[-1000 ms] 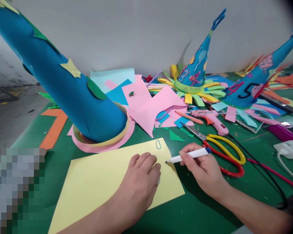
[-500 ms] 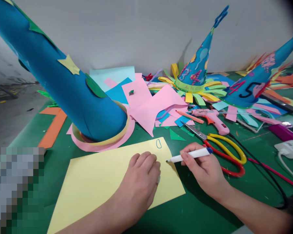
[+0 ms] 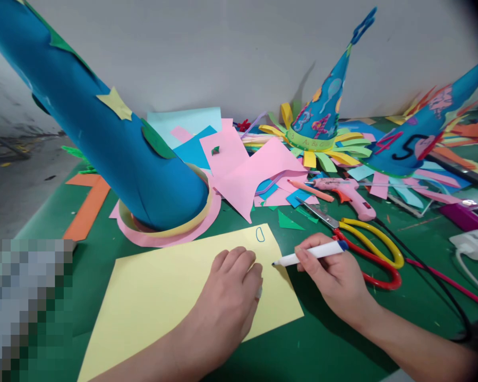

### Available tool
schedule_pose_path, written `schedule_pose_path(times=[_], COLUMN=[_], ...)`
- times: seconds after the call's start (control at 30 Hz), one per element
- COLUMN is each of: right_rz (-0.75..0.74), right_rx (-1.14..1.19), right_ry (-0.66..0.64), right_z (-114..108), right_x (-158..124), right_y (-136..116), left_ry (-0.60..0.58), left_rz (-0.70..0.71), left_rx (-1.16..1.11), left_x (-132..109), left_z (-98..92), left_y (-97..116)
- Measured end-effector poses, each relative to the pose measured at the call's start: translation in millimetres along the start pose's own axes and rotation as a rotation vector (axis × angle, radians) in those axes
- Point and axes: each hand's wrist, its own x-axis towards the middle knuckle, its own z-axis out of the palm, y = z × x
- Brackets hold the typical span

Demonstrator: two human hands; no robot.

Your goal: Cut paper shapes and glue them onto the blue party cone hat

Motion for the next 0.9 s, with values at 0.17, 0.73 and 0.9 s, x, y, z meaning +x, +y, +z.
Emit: schedule_pose_path(times=[0.17,0.73,0.9], right_rz=[0.000,-0.001,-0.005], right_rx=[-0.005,-0.008,0.014], right_ry=[0.009,0.014,0.014], right_z=[-0.7,-0.3,-0.9], right_x=[-0.7,-0.8,-1.3], right_y=[1.5,2.2,1.3], left_ry=[0.001,-0.013,-0.003], left_rz=[-0.001,0.010,0.004], left_rx=[0.002,0.019,0.026], left_x=[0.4,-0.7,0.1], left_z=[0.9,0.8,-0.5], left_y=[-0.7,-1.0,0.0])
